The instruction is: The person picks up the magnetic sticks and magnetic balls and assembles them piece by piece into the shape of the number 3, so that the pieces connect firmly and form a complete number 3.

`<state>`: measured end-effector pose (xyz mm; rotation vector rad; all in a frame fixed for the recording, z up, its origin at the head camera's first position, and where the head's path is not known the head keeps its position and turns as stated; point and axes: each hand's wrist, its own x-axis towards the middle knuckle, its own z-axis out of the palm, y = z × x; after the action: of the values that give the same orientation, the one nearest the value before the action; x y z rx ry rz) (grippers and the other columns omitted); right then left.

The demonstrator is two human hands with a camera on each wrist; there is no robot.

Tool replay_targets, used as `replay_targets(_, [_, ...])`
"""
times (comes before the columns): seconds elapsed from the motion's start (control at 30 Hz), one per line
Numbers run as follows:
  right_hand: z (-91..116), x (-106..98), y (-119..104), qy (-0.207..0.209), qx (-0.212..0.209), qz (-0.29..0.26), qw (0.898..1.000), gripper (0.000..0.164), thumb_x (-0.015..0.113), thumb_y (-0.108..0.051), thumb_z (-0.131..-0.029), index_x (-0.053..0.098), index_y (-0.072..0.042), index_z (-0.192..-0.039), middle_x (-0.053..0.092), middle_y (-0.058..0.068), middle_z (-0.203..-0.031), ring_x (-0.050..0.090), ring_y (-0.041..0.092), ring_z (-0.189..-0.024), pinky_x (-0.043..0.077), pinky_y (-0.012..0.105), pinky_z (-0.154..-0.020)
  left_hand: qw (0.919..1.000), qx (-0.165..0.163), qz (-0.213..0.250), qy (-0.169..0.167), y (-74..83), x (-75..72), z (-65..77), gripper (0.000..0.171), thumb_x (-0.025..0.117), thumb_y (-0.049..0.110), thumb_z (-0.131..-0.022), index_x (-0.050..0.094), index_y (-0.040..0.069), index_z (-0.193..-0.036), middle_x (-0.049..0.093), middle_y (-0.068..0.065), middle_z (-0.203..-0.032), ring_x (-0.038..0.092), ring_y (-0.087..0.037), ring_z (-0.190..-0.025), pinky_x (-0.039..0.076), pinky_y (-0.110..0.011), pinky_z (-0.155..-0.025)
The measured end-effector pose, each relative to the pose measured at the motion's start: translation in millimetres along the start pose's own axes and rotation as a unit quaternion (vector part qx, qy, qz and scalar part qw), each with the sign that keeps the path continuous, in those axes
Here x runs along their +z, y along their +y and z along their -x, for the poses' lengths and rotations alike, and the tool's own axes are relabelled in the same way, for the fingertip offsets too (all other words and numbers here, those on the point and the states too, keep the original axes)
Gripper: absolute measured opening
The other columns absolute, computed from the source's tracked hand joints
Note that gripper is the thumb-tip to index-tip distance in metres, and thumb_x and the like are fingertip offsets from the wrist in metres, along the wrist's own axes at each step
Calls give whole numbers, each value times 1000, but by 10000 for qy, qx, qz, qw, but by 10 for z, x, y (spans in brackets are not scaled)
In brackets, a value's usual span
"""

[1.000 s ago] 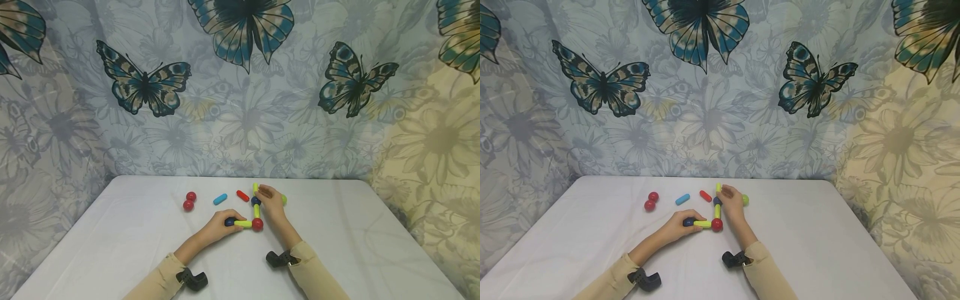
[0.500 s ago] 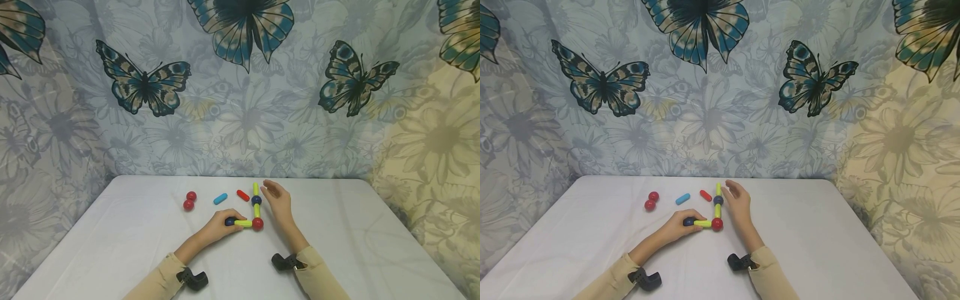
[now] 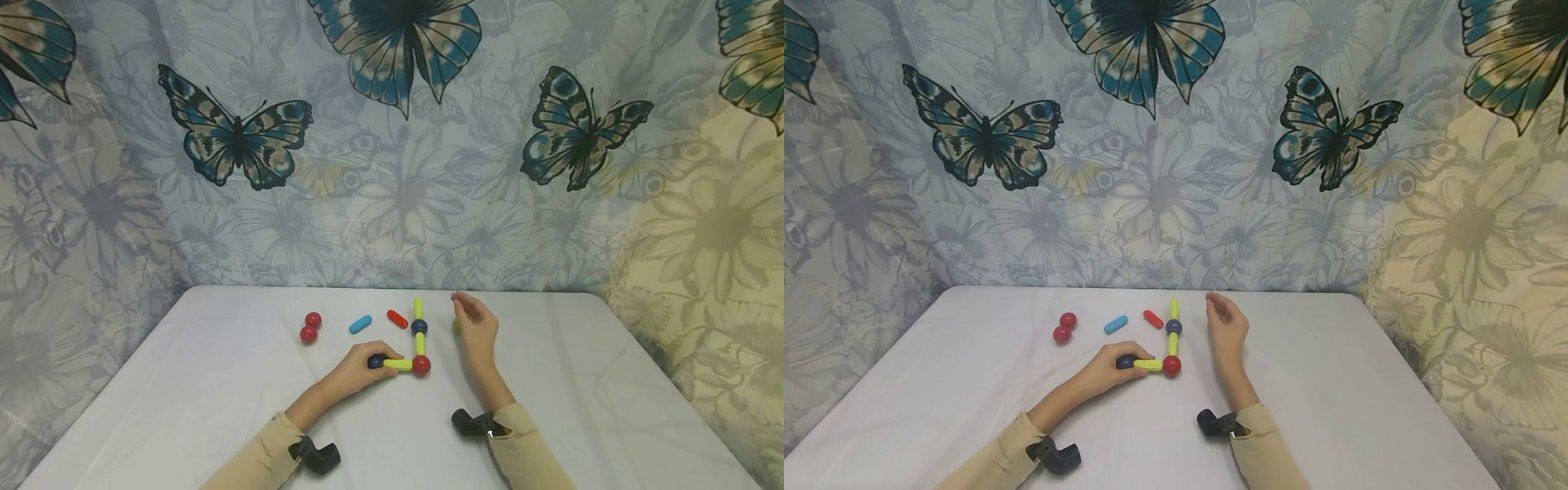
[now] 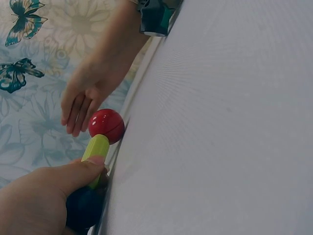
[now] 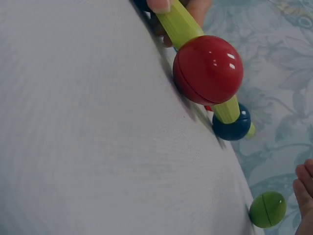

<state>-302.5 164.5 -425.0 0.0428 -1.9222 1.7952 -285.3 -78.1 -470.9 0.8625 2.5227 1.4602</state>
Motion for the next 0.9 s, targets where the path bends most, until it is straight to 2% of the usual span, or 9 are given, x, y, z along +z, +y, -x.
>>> replay_targets(0.17, [-72,-42,217,251,-49,40,9997,24,62,-3,-93,66,6,-115,68,25,-118,67,6,-101,50,6,-86,10000,29,-14,11,0,-4,-5,23,73,18,-87,70,23,-109,71,10,-109,62,-8,-109,47,-25,-103])
replay_targets(0.27, [-113,-56,359,312,27,107,9995,24,62,-4,-93,67,3,-115,68,21,-119,67,13,-105,49,5,-86,10000,12,0,2,-6,-3,-10,23,74,17,-86,70,23,-109,71,10,-109,62,-8,-109,47,-25,-103])
replay_targets(0.37, [-114,-62,405,286,147,361,9988,24,60,-6,-94,67,0,-116,69,18,-119,65,21,-111,48,6,-88,10000,13,-1,1,-7,0,-9,23,73,19,-87,70,24,-109,71,10,-109,62,-8,-109,47,-25,-102])
replay_targets(0.43, [-103,-68,425,197,293,554,9978,25,60,-7,-94,67,-2,-117,69,15,-121,64,24,-115,48,11,-92,10000,25,2,5,-5,1,-5,23,73,19,-87,70,24,-109,71,10,-108,62,-8,-109,47,-25,-102])
replay_targets(0.53, [-81,-79,440,-5,521,848,9950,29,58,-7,-93,65,-5,-120,67,14,-125,60,26,-121,47,26,-103,10000,29,12,3,-3,-1,0,22,73,20,-87,70,25,-108,71,10,-108,62,-8,-109,47,-26,-102])
replay_targets(0.67, [-65,-79,457,-274,721,998,9920,35,57,-5,-90,63,-3,-124,63,17,-130,55,29,-127,43,41,-110,10000,18,26,-5,-6,-3,4,22,73,20,-87,70,25,-108,71,11,-108,62,-8,-109,47,-26,-103])
replay_targets(0.9, [-64,-60,484,-458,830,1382,9858,41,59,-2,-85,61,0,-125,62,21,-130,52,33,-130,41,44,-113,10000,9,-4,3,-2,-1,7,22,73,22,-87,70,26,-109,71,12,-108,62,-8,-109,47,-28,-103])
